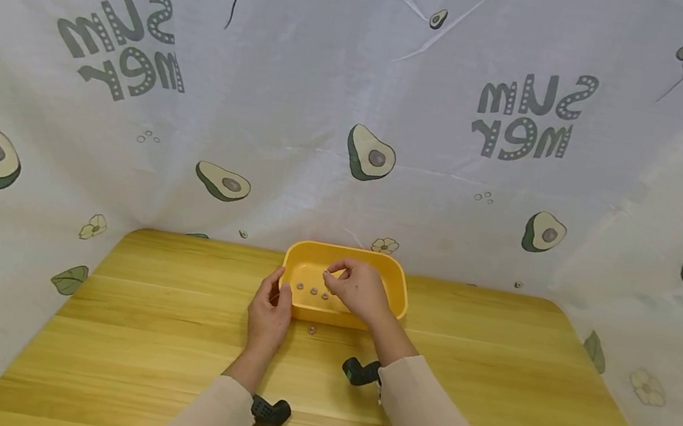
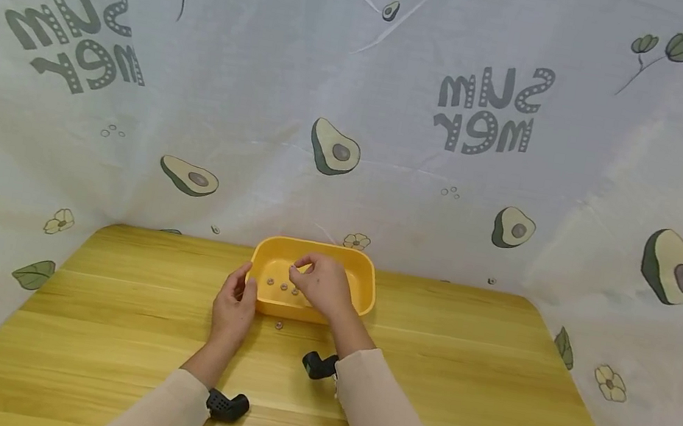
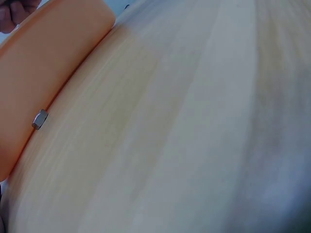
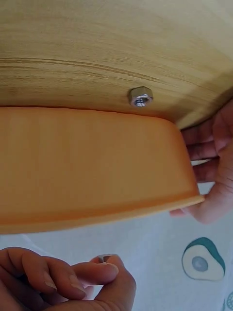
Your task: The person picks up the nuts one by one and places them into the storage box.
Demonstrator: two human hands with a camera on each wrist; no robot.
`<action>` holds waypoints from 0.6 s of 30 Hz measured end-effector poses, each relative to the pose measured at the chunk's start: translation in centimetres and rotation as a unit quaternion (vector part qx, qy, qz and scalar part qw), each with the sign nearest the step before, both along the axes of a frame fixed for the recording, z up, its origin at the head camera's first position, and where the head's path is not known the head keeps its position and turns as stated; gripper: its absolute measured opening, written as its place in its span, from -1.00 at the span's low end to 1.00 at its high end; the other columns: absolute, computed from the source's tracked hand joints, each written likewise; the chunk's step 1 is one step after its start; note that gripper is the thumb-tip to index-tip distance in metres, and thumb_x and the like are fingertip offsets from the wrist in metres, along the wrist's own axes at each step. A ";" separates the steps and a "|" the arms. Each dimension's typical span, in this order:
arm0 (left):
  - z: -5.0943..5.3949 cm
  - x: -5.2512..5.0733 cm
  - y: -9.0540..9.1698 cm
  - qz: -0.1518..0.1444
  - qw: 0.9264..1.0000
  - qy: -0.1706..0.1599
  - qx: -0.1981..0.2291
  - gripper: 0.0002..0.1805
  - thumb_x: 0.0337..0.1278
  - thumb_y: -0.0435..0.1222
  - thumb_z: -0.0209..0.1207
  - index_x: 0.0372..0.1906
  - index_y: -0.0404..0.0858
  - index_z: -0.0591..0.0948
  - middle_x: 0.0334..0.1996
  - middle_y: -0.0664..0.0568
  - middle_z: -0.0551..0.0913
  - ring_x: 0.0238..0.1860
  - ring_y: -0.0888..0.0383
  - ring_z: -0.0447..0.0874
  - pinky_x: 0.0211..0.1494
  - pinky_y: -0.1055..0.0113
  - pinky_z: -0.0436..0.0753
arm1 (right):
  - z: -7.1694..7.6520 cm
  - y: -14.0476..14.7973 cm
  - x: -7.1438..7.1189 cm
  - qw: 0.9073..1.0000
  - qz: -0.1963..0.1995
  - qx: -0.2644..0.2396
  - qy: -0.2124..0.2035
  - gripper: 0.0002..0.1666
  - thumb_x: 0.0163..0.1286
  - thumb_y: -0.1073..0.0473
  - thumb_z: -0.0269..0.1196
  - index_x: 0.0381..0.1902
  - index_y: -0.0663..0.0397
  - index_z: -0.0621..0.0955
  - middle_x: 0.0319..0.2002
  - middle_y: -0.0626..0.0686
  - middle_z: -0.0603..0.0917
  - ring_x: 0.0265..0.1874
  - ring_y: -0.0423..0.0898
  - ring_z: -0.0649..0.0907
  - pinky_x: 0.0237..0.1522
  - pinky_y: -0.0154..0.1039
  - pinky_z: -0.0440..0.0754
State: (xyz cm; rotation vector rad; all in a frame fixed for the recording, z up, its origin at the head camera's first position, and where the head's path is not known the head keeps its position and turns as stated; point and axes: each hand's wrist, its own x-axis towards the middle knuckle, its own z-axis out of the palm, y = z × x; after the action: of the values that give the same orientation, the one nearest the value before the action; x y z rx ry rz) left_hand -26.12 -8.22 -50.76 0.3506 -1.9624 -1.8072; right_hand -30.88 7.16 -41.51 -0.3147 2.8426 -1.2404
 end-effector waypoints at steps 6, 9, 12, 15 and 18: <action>0.1 0.3 0.0 -0.001 1.000 0.002 0.000 -0.57 0.47 -0.20 0.10 0.36 -0.10 0.55 0.35 -0.16 0.58 0.28 -0.10 0.62 0.32 -0.03 0.63 | -0.8 -0.7 -1.6 1.000 0.012 0.006 0.002 -0.83 0.37 0.04 0.38 -0.17 -0.02 0.72 -0.56 0.01 0.65 -0.68 -0.11 0.50 -0.64 -0.35 0.36; 0.1 0.3 0.0 0.001 1.000 0.002 0.001 -0.57 0.47 -0.20 0.10 0.35 -0.09 0.56 0.35 -0.15 0.58 0.29 -0.10 0.62 0.33 -0.03 0.63 | -1.2 -1.0 -2.3 1.000 0.015 -0.006 -0.001 -0.83 0.37 0.06 0.37 -0.18 0.00 0.72 -0.55 0.02 0.68 -0.65 -0.08 0.55 -0.63 -0.34 0.37; 0.1 0.2 0.0 0.000 1.000 0.005 0.000 -0.57 0.48 -0.21 0.10 0.35 -0.11 0.56 0.36 -0.15 0.57 0.30 -0.10 0.61 0.33 -0.03 0.62 | -1.8 -1.2 -2.9 1.000 0.010 -0.025 -0.016 -0.83 0.37 0.07 0.37 -0.18 0.02 0.72 -0.53 0.02 0.70 -0.57 -0.03 0.64 -0.61 -0.34 0.42; 0.1 0.1 0.0 -0.001 1.000 0.004 0.000 -0.57 0.47 -0.22 0.10 0.36 -0.12 0.56 0.37 -0.15 0.56 0.31 -0.10 0.60 0.34 -0.02 0.62 | -2.4 -1.3 -3.3 0.998 -0.004 -0.044 -0.046 -0.82 0.38 0.06 0.38 -0.17 0.01 0.72 -0.48 0.02 0.71 -0.47 -0.01 0.69 -0.55 -0.35 0.48; 0.1 0.1 0.0 0.000 1.000 0.003 0.000 -0.57 0.47 -0.22 0.10 0.36 -0.12 0.56 0.37 -0.16 0.56 0.31 -0.10 0.60 0.35 -0.02 0.61 | -2.8 -1.4 -3.5 0.995 -0.017 -0.062 -0.070 -0.80 0.38 0.04 0.39 -0.14 0.00 0.72 -0.45 0.02 0.71 -0.42 -0.03 0.68 -0.49 -0.35 0.52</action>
State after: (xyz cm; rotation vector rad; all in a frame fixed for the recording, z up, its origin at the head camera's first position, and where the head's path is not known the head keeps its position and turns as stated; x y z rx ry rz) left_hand -26.01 -8.20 -50.62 0.3450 -1.9586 -1.8071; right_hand -34.41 5.72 -44.32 -0.1758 2.6698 -1.3893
